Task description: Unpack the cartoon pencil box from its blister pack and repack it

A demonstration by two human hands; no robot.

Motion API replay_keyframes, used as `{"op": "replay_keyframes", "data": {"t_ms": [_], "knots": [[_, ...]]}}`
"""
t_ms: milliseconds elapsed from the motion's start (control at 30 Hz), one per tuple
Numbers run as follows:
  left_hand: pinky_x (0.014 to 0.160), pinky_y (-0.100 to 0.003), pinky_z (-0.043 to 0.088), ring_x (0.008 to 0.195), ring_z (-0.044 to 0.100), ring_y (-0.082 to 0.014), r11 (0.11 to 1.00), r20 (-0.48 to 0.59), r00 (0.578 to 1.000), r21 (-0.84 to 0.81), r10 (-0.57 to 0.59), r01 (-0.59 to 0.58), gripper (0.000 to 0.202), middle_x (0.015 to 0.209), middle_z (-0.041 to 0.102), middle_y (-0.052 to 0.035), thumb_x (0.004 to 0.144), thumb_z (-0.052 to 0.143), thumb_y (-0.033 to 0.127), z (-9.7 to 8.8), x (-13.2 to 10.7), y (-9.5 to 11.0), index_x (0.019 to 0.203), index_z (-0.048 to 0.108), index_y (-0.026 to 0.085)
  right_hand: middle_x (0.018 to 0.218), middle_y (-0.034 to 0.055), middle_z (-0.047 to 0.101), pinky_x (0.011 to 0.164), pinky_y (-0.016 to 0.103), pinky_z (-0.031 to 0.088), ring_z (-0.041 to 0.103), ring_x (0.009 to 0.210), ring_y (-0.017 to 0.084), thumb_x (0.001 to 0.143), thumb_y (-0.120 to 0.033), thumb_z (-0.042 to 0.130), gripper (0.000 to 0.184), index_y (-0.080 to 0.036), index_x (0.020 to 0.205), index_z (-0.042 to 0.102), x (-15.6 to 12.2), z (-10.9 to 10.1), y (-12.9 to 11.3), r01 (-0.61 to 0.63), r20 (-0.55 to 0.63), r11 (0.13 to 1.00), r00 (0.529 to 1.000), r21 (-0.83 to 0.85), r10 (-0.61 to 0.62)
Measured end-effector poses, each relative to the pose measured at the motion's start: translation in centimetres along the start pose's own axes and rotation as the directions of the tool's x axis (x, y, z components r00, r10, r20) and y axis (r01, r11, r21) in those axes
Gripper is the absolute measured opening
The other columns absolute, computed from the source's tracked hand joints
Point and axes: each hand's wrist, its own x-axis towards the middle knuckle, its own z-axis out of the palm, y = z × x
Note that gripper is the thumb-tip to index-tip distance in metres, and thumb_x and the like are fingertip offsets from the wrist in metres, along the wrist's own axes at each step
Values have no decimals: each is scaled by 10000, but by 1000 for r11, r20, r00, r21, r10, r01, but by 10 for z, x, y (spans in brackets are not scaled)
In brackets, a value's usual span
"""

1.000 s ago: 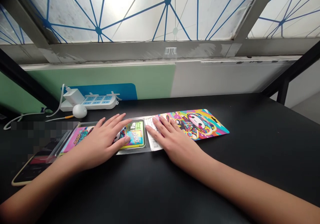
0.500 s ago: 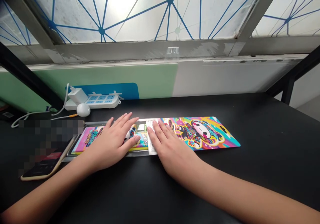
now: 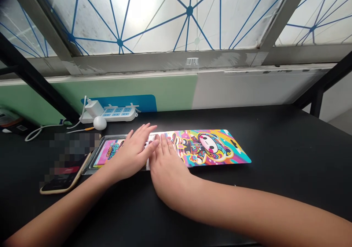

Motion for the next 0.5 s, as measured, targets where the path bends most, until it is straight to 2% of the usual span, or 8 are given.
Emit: {"op": "replay_keyframes", "data": {"t_ms": [67, 167, 200, 267, 333, 367, 500], "knots": [[1247, -586, 92, 1554, 215, -275, 996, -18, 1000, -86, -17, 15, 656, 1638, 358, -123, 1030, 287, 622, -2, 0, 1, 1531, 400, 213, 1528, 329, 414, 1135, 657, 379, 373, 1412, 515, 833, -230, 595, 671, 48, 1438, 508, 8, -3, -6, -6, 11, 1000, 1000, 5, 6], [1255, -570, 61, 1541, 256, -280, 976, -49, 999, -218, -23, 12, 630, 1623, 393, -92, 1025, 322, 623, -9, -3, 0, 1513, 418, 235, 1533, 328, 407, 1143, 619, 389, 385, 1420, 484, 889, -257, 560, 655, 57, 1457, 472, 9, -6, -7, -34, -23, 999, 999, 41, 35], [1256, -564, 89, 1526, 291, -285, 963, -58, 998, -270, -26, 9, 614, 1611, 415, -84, 1026, 333, 616, -13, -4, -2, 1504, 429, 243, 1539, 332, 393, 1147, 600, 394, 375, 1430, 472, 912, -266, 541, 657, 68, 1470, 446, 7, -6, -6, -37, -40, 998, 998, 59, 39], [1233, -528, 233, 1470, 398, -296, 926, -48, 999, -378, -22, 2, 578, 1560, 488, -71, 1024, 352, 608, -22, -6, -9, 1470, 477, 262, 1551, 341, 362, 1156, 578, 391, 348, 1448, 459, 952, -279, 505, 657, 85, 1489, 401, 1, -5, 1, -21, -78, 996, 997, 91, 28], [1158, -470, 386, 1380, 512, -303, 891, -23, 1000, -453, 12, -21, 533, 1466, 589, -54, 1018, 378, 605, -32, -7, -19, 1401, 561, 282, 1555, 346, 350, 1159, 579, 386, 336, 1457, 452, 972, -298, 501, 662, 89, 1496, 382, -8, -3, 12, -8, -97, 994, 995, 112, 19], [1129, -451, 420, 1340, 550, -306, 881, -23, 999, -471, 28, -35, 509, 1415, 631, -45, 1015, 392, 602, -35, -6, -24, 1356, 603, 289, 1557, 345, 348, 1160, 578, 386, 333, 1461, 447, 974, -328, 520, 681, 82, 1500, 380, -13, -1, 18, -3, -97, 992, 995, 123, 15], [1140, -463, 399, 1310, 565, -320, 858, -159, 986, -512, -44, -44, 473, 1305, 694, -24, 1016, 392, 601, -38, -2, -38, 1222, 686, 294, 1606, 279, 314, 1163, 544, 400, 290, 1496, 401, 944, -569, 578, 849, -34, 1558, 341, -34, 2, 48, 3, -66, 983, 998, 186, 9]]}}
